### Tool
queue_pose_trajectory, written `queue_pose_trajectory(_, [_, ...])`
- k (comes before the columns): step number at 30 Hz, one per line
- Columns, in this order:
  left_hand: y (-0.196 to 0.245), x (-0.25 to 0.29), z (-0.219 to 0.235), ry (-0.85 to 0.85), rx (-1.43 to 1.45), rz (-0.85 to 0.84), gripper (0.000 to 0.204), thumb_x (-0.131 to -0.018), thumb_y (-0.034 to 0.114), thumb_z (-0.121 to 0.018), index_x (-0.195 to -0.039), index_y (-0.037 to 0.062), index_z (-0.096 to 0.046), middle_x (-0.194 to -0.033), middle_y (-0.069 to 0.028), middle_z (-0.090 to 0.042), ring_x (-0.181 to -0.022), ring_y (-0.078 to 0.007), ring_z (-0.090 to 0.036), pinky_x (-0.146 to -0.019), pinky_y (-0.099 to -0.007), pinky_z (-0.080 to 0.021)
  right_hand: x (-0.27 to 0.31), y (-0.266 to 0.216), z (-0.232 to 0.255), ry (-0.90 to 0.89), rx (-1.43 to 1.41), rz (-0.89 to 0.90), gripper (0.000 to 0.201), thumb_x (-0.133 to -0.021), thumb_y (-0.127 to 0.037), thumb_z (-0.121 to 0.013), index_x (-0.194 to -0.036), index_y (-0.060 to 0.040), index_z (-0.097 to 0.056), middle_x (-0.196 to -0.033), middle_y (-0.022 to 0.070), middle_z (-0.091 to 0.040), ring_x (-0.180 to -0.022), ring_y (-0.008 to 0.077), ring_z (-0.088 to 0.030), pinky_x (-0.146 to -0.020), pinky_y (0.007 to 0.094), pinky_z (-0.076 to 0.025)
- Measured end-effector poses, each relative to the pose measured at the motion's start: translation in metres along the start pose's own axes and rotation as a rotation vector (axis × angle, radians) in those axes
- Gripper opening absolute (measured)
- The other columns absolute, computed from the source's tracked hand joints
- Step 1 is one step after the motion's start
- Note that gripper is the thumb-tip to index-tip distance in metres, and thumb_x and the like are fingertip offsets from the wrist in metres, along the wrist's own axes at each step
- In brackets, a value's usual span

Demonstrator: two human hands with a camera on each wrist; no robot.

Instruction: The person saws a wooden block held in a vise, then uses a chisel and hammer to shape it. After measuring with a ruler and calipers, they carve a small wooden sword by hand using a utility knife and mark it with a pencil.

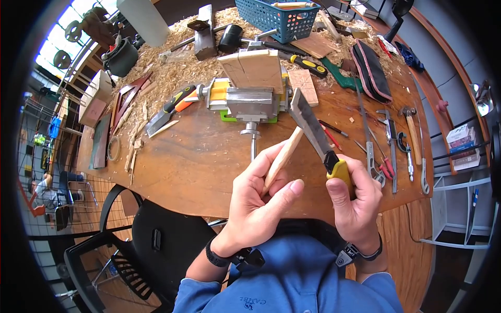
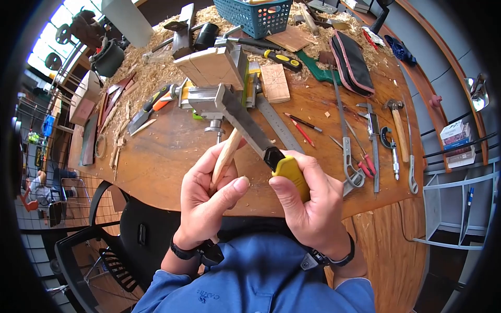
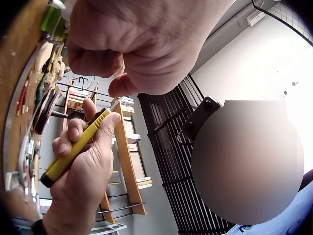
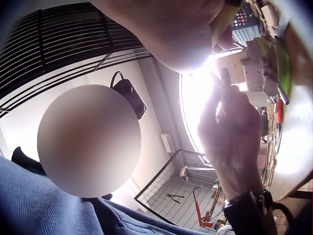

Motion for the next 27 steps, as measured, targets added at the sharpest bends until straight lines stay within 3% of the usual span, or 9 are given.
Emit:
queue_pose_trajectory(2, [0.0005,-0.0002,-0.0012,-0.012,-0.009,0.009,0.063,-0.099,0.006,-0.069,-0.155,-0.0020,-0.041,-0.075,0.0120,-0.033,-0.064,0.0009,-0.030,-0.059,-0.0169,-0.027,0.0008,0.0000,-0.0012,-0.014,-0.007,0.003,0.040,-0.099,-0.028,-0.073,-0.121,0.0043,-0.065,-0.091,0.0119,-0.073,-0.076,0.0175,-0.070,-0.071,0.0294,-0.055])
queue_pose_trajectory(9, [0.0026,0.0011,0.0011,-0.023,0.026,0.033,0.071,-0.094,0.001,-0.069,-0.158,0.0012,-0.037,-0.081,0.0092,-0.036,-0.067,-0.0001,-0.032,-0.061,-0.0163,-0.030,0.0003,-0.0028,-0.0007,-0.049,-0.022,-0.011,0.042,-0.099,-0.029,-0.074,-0.124,0.0040,-0.064,-0.093,0.0124,-0.072,-0.080,0.0178,-0.071,-0.074,0.0291,-0.055])
queue_pose_trajectory(14, [0.0046,-0.0004,0.0048,-0.107,0.256,0.136,0.087,-0.080,-0.005,-0.069,-0.159,0.0043,-0.034,-0.088,0.0060,-0.039,-0.075,-0.0023,-0.037,-0.068,-0.0164,-0.035,0.0015,-0.0006,-0.0025,-0.052,-0.048,-0.024,0.045,-0.099,-0.031,-0.074,-0.126,0.0031,-0.064,-0.094,0.0114,-0.072,-0.082,0.0165,-0.071,-0.076,0.0285,-0.055])
queue_pose_trajectory(15, [0.0100,0.0014,0.0008,-0.041,0.268,0.176,0.090,-0.072,-0.002,-0.071,-0.155,-0.0027,-0.037,-0.087,0.0023,-0.039,-0.072,-0.0072,-0.038,-0.065,-0.0200,-0.031,0.0012,-0.0008,-0.0020,-0.041,-0.043,-0.022,0.045,-0.099,-0.031,-0.074,-0.126,0.0031,-0.064,-0.094,0.0111,-0.072,-0.083,0.0163,-0.070,-0.076,0.0283,-0.055])
queue_pose_trajectory(22, [0.0086,0.0009,0.0026,-0.060,0.268,0.175,0.090,-0.072,-0.002,-0.071,-0.155,-0.0028,-0.037,-0.087,0.0024,-0.040,-0.073,-0.0071,-0.038,-0.065,-0.0197,-0.030,0.0004,-0.0011,-0.0011,-0.024,-0.069,-0.035,0.044,-0.099,-0.030,-0.074,-0.126,0.0029,-0.064,-0.094,0.0100,-0.072,-0.083,0.0150,-0.070,-0.077,0.0278,-0.055])
queue_pose_trajectory(25, [0.0052,0.0009,0.0051,-0.062,0.203,0.155,0.093,-0.073,0.002,-0.073,-0.157,-0.0032,-0.034,-0.087,0.0030,-0.039,-0.072,-0.0066,-0.037,-0.066,-0.0194,-0.030,-0.0019,-0.0022,-0.0002,-0.061,-0.030,-0.007,0.043,-0.098,-0.029,-0.075,-0.124,0.0027,-0.064,-0.092,0.0121,-0.072,-0.080,0.0198,-0.072,-0.073,0.0306,-0.056])
queue_pose_trajectory(26, [0.0038,0.0022,0.0064,-0.106,0.177,0.122,0.085,-0.082,0.001,-0.070,-0.158,-0.0010,-0.033,-0.097,0.0015,-0.048,-0.080,-0.0038,-0.041,-0.072,-0.0178,-0.036,-0.0031,-0.0029,-0.0002,-0.100,-0.003,0.016,0.042,-0.097,-0.028,-0.076,-0.123,0.0027,-0.065,-0.092,0.0135,-0.073,-0.079,0.0227,-0.074,-0.071,0.0320,-0.056])
queue_pose_trajectory(27, [0.0025,0.0032,0.0059,-0.149,0.151,0.089,0.077,-0.091,0.001,-0.068,-0.160,0.0012,-0.033,-0.107,-0.0001,-0.058,-0.088,-0.0010,-0.045,-0.078,-0.0162,-0.041,-0.0045,0.0004,-0.0039,-0.099,0.021,0.079,0.040,-0.096,-0.028,-0.077,-0.119,0.0024,-0.066,-0.091,0.0172,-0.073,-0.079,0.0314,-0.075,-0.068,0.0362,-0.057])
Point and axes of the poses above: each hand's wrist, its own x-axis away from the middle knuckle, its own z-axis out of the back of the hand, y = z × x, the point moved 1 cm from there along -x, towards the middle knuckle
